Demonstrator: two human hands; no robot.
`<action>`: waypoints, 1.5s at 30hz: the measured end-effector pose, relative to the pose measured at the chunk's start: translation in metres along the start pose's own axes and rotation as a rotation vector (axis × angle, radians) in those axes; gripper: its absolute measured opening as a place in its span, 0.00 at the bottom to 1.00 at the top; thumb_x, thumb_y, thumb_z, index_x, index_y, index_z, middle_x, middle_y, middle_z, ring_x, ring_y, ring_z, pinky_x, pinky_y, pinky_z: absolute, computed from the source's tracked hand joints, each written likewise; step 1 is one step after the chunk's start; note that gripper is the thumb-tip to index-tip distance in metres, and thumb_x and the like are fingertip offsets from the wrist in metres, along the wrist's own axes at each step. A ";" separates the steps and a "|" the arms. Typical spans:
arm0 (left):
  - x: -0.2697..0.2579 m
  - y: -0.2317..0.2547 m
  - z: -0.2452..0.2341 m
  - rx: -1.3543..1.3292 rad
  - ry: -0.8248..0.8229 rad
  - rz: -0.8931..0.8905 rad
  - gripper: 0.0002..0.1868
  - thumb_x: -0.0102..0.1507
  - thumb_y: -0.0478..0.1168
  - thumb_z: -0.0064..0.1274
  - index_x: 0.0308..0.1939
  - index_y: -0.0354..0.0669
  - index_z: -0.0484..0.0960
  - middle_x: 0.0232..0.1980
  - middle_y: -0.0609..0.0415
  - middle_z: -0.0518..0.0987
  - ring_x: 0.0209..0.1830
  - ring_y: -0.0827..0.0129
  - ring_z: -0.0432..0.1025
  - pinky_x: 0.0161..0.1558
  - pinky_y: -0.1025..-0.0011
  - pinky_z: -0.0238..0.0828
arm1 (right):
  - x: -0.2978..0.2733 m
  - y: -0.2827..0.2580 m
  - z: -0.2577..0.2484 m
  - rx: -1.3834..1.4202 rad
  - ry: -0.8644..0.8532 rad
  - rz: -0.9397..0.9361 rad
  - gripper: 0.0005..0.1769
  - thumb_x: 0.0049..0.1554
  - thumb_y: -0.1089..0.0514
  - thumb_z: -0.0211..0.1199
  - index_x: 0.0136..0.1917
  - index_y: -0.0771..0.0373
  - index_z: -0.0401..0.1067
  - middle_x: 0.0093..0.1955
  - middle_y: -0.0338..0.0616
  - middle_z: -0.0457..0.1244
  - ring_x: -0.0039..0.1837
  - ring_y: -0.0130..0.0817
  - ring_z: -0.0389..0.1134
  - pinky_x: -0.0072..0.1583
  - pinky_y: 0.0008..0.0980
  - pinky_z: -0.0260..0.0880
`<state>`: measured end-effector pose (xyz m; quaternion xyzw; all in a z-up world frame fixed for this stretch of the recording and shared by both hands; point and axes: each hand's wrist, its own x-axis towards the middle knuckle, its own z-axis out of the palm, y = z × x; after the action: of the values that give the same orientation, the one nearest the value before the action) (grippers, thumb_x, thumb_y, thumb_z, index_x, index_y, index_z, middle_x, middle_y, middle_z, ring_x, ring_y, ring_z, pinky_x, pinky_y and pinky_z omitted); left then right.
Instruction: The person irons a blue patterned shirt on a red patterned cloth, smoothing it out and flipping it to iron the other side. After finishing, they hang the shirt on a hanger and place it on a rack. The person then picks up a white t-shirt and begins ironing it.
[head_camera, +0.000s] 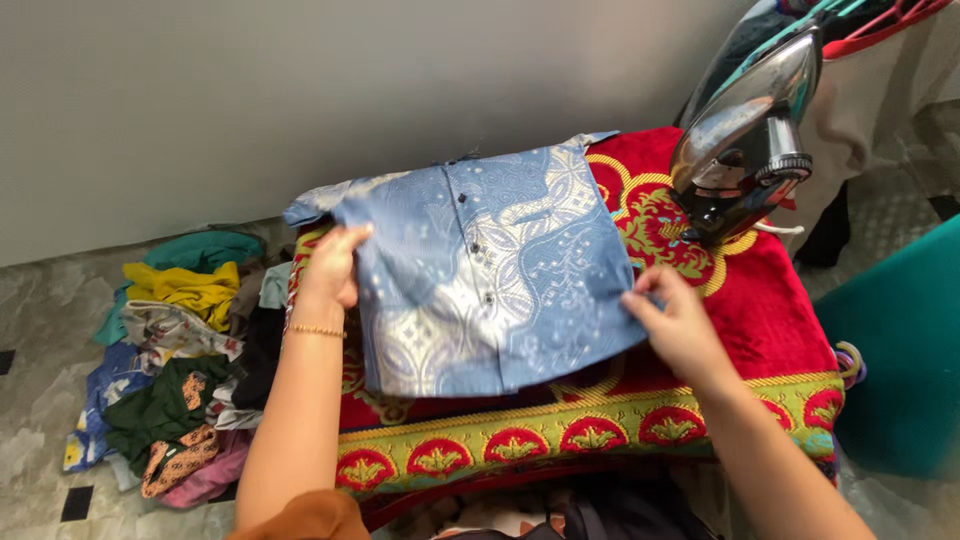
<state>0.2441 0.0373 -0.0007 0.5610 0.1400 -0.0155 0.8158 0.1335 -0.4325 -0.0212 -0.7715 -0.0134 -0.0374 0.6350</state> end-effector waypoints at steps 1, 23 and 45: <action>-0.011 0.011 0.009 -0.054 -0.069 0.091 0.15 0.66 0.36 0.56 0.55 0.33 0.75 0.50 0.50 0.81 0.49 0.61 0.76 0.53 0.58 0.76 | 0.005 -0.005 -0.001 0.071 0.015 -0.024 0.08 0.59 0.62 0.64 0.49 0.60 0.66 0.47 0.35 0.62 0.50 0.22 0.61 0.51 0.24 0.63; -0.164 0.057 0.095 1.301 -0.402 0.316 0.23 0.64 0.57 0.53 0.41 0.38 0.81 0.31 0.46 0.80 0.30 0.62 0.75 0.37 0.64 0.72 | -0.065 0.030 -0.178 -0.119 0.103 0.366 0.30 0.53 0.61 0.67 0.68 0.64 0.66 0.53 0.48 0.69 0.51 0.30 0.69 0.52 0.31 0.68; 0.045 0.064 0.127 0.994 -0.494 -0.112 0.18 0.61 0.51 0.62 0.31 0.40 0.80 0.21 0.60 0.64 0.15 0.76 0.56 0.18 0.72 0.49 | -0.075 -0.022 -0.173 -0.011 -0.075 0.364 0.12 0.60 0.60 0.62 0.56 0.66 0.74 0.25 0.40 0.59 0.25 0.25 0.58 0.29 0.27 0.54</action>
<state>0.3263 -0.0501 0.0891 0.8496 -0.0499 -0.2542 0.4595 0.0498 -0.5958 0.0277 -0.7653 0.1031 0.1071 0.6262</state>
